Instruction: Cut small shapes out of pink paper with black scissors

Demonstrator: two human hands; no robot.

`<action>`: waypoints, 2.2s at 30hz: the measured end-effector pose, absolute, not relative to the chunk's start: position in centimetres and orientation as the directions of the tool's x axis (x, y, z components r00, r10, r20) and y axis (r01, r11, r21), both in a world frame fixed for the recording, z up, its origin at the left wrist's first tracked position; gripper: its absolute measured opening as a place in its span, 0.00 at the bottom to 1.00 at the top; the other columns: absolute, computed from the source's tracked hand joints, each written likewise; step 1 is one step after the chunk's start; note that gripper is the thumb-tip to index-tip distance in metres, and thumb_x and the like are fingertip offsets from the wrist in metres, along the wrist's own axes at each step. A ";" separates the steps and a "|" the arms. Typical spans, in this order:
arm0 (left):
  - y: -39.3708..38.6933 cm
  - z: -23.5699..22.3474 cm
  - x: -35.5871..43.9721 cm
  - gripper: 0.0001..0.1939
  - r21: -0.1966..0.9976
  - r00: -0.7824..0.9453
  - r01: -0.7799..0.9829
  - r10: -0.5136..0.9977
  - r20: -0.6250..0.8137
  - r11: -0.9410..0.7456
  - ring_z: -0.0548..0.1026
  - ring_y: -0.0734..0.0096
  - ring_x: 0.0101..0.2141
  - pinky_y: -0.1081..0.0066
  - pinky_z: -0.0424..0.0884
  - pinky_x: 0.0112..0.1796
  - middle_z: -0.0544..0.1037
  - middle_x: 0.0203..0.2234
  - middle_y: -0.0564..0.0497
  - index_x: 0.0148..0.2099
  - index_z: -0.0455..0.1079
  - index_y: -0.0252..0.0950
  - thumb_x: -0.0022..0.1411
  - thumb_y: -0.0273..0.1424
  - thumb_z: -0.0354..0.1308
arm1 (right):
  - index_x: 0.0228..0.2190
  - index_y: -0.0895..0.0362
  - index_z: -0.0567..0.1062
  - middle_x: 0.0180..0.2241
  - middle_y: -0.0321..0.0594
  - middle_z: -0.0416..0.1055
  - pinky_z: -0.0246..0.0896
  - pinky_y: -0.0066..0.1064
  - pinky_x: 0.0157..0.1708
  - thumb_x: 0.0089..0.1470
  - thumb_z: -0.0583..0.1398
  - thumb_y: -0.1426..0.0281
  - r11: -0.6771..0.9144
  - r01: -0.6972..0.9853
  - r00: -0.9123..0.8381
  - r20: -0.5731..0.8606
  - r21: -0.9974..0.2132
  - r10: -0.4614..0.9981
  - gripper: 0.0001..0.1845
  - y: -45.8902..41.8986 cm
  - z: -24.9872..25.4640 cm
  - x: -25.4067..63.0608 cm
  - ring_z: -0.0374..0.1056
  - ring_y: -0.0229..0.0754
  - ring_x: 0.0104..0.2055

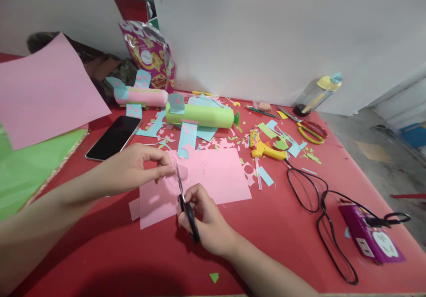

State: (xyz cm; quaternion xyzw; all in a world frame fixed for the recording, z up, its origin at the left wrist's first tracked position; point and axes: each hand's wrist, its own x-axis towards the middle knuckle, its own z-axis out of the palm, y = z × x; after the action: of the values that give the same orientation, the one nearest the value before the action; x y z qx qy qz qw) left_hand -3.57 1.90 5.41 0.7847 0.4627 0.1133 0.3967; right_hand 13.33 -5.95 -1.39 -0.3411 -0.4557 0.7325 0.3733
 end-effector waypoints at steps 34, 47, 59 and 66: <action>2.1 5.6 -3.8 0.13 0.718 0.527 0.647 0.830 -0.180 -0.255 0.70 0.74 0.23 0.77 0.62 0.26 0.74 0.18 0.56 0.23 0.70 0.37 0.53 0.38 0.51 | 0.27 0.54 0.55 0.22 0.30 0.57 0.47 0.27 0.22 0.44 0.58 0.54 -0.315 -0.193 -0.509 -0.179 -0.929 0.842 0.20 -6.0 -1.6 13.5 0.53 0.32 0.22; 2.1 5.4 -3.6 0.14 0.725 0.532 0.647 0.822 -0.206 -0.237 0.70 0.73 0.25 0.75 0.62 0.29 0.74 0.19 0.55 0.23 0.69 0.36 0.54 0.38 0.50 | 0.28 0.53 0.54 0.22 0.29 0.57 0.45 0.27 0.23 0.45 0.58 0.55 -0.300 -0.223 -0.518 -0.148 -0.927 0.842 0.20 -5.9 -1.8 13.5 0.51 0.32 0.21; 1.7 4.8 -3.0 0.15 0.782 0.553 0.590 0.808 -0.206 -0.204 0.70 0.73 0.26 0.75 0.62 0.29 0.73 0.20 0.54 0.22 0.65 0.35 0.54 0.39 0.49 | 0.28 0.53 0.55 0.24 0.32 0.57 0.48 0.30 0.26 0.46 0.56 0.54 -0.266 -0.305 -0.502 -0.083 -0.914 0.861 0.19 -5.8 -1.4 13.5 0.55 0.34 0.23; 1.3 4.6 -2.5 0.15 0.814 0.554 0.557 0.804 -0.218 -0.163 0.66 0.77 0.22 0.78 0.60 0.25 0.69 0.16 0.57 0.19 0.61 0.34 0.55 0.35 0.48 | 0.28 0.54 0.55 0.25 0.32 0.59 0.51 0.29 0.26 0.46 0.57 0.55 -0.254 -0.336 -0.465 -0.074 -0.907 0.882 0.19 -5.7 -1.8 13.5 0.57 0.33 0.24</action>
State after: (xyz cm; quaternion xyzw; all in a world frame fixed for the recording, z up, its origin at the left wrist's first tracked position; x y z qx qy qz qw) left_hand -2.49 1.31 4.56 0.7507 0.4531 0.1337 0.4618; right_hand 13.50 -5.75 -1.78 -0.3057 -0.4463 0.7304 0.4170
